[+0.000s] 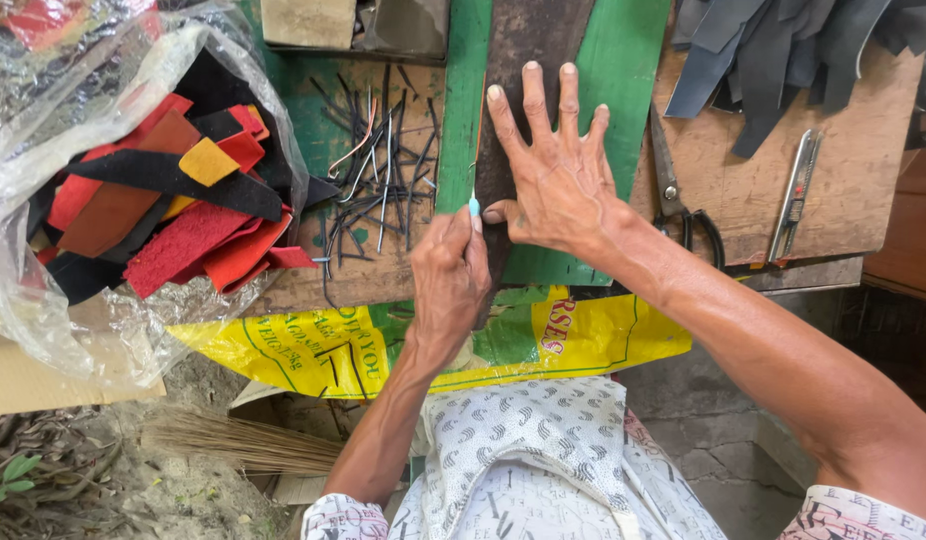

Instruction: The person uses a utility knife to cut strips of black and orange rubber on a green cutting board. They repeatedly position the rubber, cut along the edge, and set the cut pieces aside on the workbench.

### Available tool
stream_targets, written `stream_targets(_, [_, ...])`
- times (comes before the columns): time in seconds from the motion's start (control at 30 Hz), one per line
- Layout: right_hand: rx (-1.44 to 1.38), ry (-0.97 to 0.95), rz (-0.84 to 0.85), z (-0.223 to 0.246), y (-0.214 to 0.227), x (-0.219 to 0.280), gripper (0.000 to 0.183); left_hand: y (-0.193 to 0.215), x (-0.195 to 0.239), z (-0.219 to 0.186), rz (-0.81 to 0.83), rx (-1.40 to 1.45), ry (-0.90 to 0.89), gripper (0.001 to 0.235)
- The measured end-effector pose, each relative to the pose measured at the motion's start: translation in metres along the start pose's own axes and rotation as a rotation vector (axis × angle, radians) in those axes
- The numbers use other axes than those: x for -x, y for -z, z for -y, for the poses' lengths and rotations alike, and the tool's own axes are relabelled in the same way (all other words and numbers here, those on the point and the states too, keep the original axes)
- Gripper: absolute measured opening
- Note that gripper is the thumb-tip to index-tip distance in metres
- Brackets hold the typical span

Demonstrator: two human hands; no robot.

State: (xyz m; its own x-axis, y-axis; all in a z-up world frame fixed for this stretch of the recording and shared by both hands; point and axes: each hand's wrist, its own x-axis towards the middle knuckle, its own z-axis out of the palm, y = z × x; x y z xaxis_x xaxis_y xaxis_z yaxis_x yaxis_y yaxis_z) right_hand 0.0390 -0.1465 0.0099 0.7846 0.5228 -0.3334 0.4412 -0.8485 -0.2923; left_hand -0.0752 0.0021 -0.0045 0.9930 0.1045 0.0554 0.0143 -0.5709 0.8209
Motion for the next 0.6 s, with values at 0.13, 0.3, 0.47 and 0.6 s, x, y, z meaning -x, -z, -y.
stream_targets(0.13, [-0.01,0.003,-0.002,0.0,0.0,0.001,0.129,0.018,0.048,-0.015,0.057,0.0,0.106,0.022])
stream_targets(0.3, [-0.015,0.009,-0.018,0.0,-0.001,0.002,0.129,0.023,0.078,-0.017,0.042,0.035,0.173,0.026])
stream_targets(0.47, [-0.044,0.036,-0.086,-0.008,0.0,0.004,0.125,0.037,0.047,-0.023,-0.061,0.066,0.168,0.02])
stream_targets(0.6, [-0.074,0.06,-0.154,-0.013,0.0,0.005,0.116,0.021,-0.016,-0.023,-0.005,0.28,0.348,0.021])
